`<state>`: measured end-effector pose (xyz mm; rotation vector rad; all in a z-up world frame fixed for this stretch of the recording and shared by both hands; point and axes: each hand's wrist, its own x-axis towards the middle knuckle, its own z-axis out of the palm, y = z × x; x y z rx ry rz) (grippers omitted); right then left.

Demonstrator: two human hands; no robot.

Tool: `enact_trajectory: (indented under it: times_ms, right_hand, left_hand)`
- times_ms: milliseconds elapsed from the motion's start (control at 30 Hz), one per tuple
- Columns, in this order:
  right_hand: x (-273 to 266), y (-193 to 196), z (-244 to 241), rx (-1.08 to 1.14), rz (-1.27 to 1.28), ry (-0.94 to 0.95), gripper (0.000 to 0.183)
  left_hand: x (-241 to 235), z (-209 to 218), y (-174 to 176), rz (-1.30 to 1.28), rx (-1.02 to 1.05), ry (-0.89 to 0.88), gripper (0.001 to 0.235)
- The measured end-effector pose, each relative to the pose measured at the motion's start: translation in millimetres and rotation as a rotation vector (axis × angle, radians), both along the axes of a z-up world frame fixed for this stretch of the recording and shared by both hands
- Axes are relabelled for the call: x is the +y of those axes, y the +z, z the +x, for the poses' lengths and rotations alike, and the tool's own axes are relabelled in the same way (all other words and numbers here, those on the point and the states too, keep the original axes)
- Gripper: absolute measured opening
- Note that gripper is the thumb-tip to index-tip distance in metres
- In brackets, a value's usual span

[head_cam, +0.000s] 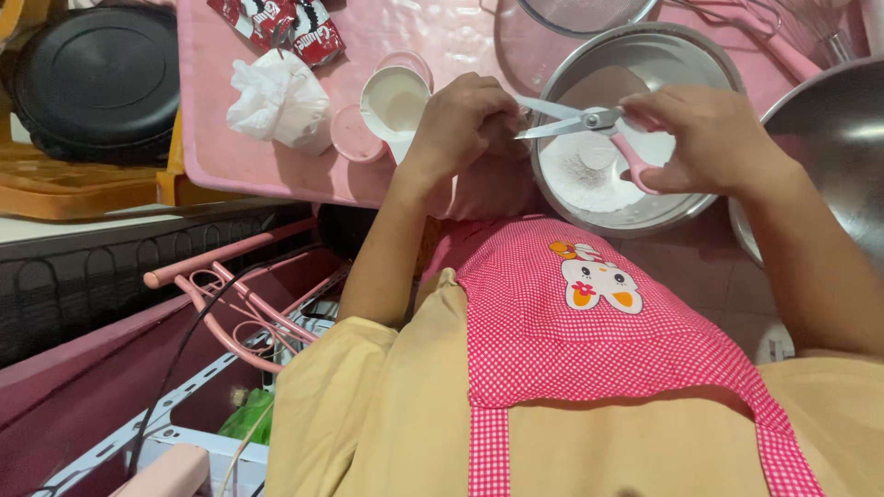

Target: The person cuts open a plastic bag of cocoa powder with scissors, pours the powder into a measuring cup, and then sifts it into a metal bowl. The person shakes the sieve to pass the powder through and uses a hand to push remaining clumps through the mesh.

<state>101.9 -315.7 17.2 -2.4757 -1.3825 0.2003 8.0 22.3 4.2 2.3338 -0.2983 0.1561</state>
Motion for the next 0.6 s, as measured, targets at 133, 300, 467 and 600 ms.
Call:
enact_trajectory:
  times_ms: [133,300,467,600]
  right_hand:
    - [15.8,1.1,8.5,0.079,-0.076,0.006,0.087]
    - [30.2,9.5,1.4,-0.166,-0.157,0.079,0.083]
    - [28.7,-7.0,6.6,-0.050,-0.056,0.078,0.083]
    - [28.6,-8.0,6.3,0.056,-0.042,0.045,0.083]
  left_hand:
    - [1.1,8.3,-1.0,0.017,-0.045,-0.074,0.003]
    - [-0.8,16.5,0.8,0.103,-0.033,-0.159,0.008]
    - [0.4,19.8,-0.8,0.016,-0.020,-0.155,0.006]
    - [1.8,19.5,4.9,-0.035,0.009,-0.169,0.009]
